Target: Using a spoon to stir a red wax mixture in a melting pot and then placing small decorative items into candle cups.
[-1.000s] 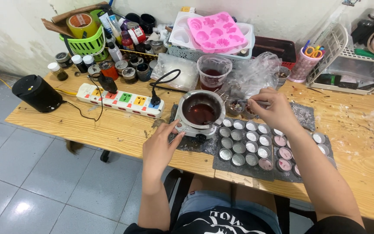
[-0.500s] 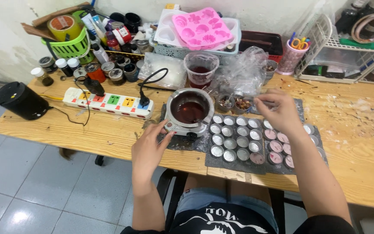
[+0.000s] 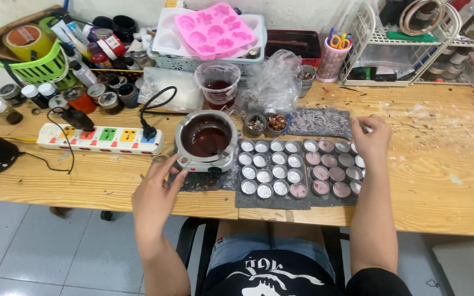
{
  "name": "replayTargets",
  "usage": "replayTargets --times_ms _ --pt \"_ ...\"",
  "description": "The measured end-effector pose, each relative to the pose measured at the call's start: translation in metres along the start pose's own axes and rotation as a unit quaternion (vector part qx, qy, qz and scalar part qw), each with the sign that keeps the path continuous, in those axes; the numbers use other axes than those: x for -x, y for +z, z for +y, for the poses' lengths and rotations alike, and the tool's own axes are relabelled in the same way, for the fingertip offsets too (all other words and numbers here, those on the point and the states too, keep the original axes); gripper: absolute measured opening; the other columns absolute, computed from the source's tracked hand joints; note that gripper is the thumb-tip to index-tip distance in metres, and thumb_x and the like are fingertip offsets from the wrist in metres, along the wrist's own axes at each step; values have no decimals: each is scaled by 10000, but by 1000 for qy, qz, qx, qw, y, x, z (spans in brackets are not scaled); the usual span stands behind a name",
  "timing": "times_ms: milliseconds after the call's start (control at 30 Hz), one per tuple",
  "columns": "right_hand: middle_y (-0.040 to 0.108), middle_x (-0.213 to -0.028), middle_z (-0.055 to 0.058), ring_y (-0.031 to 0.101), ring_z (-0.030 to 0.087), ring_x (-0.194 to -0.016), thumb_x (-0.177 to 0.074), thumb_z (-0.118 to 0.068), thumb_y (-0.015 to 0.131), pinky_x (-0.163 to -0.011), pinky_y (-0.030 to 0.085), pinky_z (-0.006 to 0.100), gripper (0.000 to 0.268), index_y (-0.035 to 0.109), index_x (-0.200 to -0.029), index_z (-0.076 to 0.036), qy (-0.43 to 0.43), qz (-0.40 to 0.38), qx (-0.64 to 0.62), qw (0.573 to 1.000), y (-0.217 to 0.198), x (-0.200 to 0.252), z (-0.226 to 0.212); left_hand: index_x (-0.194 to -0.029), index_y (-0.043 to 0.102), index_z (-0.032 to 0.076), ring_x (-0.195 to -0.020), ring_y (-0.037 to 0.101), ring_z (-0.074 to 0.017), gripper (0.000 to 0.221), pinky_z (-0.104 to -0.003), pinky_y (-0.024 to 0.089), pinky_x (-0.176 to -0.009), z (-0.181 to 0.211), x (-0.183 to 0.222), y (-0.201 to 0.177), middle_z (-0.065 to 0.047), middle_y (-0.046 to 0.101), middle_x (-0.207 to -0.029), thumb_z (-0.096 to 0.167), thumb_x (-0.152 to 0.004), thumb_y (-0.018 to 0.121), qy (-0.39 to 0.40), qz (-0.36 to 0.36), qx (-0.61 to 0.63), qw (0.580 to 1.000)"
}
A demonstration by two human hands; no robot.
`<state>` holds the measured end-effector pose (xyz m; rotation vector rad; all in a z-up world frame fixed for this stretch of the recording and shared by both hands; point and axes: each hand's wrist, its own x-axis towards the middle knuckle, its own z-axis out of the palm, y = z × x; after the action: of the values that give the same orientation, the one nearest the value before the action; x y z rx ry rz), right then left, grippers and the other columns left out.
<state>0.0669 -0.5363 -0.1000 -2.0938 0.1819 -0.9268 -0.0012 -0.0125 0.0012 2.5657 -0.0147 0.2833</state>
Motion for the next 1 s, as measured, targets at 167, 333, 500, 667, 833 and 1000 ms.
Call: replayTargets --times_ms 167,333,500,667,833,1000 --pt "664 -823 154 649 308 -787 -933 -139 784 -712 494 400 166 768 -947 25 -69 3 116 991 -4 7 5 -1336 695 255 -586 583 -133 477 -311 496 -587 7 2 -3 66 719 -1001 433 -894 711 0 3 2 1000" --pt "672 -808 159 645 346 -842 -920 -132 773 -794 501 440 144 770 -889 8 -90 14 159 983 1 6 21 -1342 691 250 -596 584 -121 478 -304 496 -597 6 3 -1 67 716 -1010 427 -898 711 7 13 5 1000" --pt "691 -809 162 634 362 -817 -927 -150 786 -913 511 468 161 774 -865 -2 -114 18 244 963 6 8 36 -1339 695 254 -598 579 -131 474 -312 493 -588 4 2 0 65 715 -1011 422 -896 712 -2 8 9 1000" --pt "716 -854 185 658 376 -825 -899 -156 765 -850 530 462 166 775 -879 9 -77 1 210 975 12 8 35 -1338 699 249 -599 581 -128 473 -309 493 -593 4 2 0 61 713 -994 421 -898 716 3 12 7 1000" --pt "723 -846 199 677 392 -822 -866 -170 770 -793 537 470 185 784 -867 14 -49 -19 235 971 13 10 36 -1339 697 244 -600 585 -125 477 -311 495 -591 6 3 -2 63 711 -983 416 -895 719 -1 10 12 1000" --pt "747 -865 188 720 369 -811 -889 -236 778 -786 554 455 221 806 -926 -20 46 -40 231 971 8 13 17 -1333 698 259 -587 593 -118 475 -304 500 -586 3 1 1 85 716 -985 431 -890 719 -16 -4 -1 1000"
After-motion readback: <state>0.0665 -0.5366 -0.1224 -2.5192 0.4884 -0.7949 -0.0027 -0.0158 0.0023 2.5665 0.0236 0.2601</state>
